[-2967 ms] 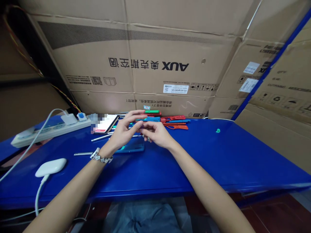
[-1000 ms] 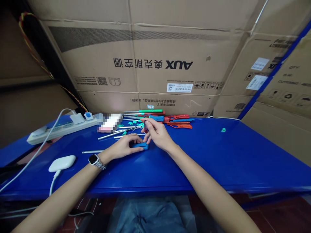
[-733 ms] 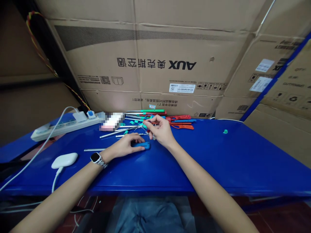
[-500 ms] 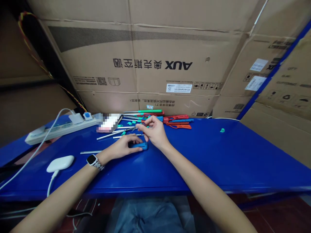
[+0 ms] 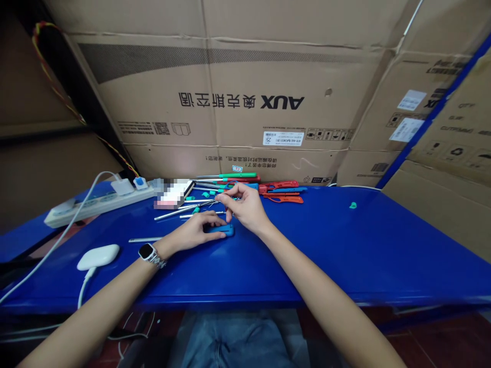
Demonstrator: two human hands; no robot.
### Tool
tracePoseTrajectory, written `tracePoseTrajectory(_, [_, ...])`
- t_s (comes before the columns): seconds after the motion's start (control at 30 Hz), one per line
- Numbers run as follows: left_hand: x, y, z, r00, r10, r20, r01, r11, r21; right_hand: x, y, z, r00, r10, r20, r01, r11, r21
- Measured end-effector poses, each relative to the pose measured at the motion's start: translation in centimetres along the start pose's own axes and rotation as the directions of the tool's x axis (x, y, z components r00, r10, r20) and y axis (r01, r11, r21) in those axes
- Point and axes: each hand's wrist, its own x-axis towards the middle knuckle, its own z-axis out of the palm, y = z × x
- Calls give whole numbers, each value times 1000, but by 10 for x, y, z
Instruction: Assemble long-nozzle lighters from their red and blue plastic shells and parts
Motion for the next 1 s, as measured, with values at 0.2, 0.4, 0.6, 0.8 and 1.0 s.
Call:
tracePoseTrajectory(0.2, [0, -1, 0, 1000, -2, 4, 2, 1000, 2, -5, 1, 1, 999, -40, -25, 40, 999, 2])
tracePoseTrajectory(0.4, [0, -3, 1, 1000, -8, 5, 8, 1000, -10, -8, -5, -18, 985, 9, 170, -7, 1000, -12])
tracePoseTrajectory(0.6, [0, 0, 0, 1000, -13, 10, 13, 1000, -2, -4, -6, -27, 987, 6, 163, 5, 998, -64])
tracePoseTrajectory(0.8, [0, 3, -1, 1000, -29, 9, 29, 1000, 3, -4, -4, -23, 997, -45, 58, 51, 992, -119])
tracePoseTrajectory(1.0, [-1, 4, -2, 999, -38, 15, 38, 999, 9, -6, -3, -19, 997, -70, -9, 68, 987, -147])
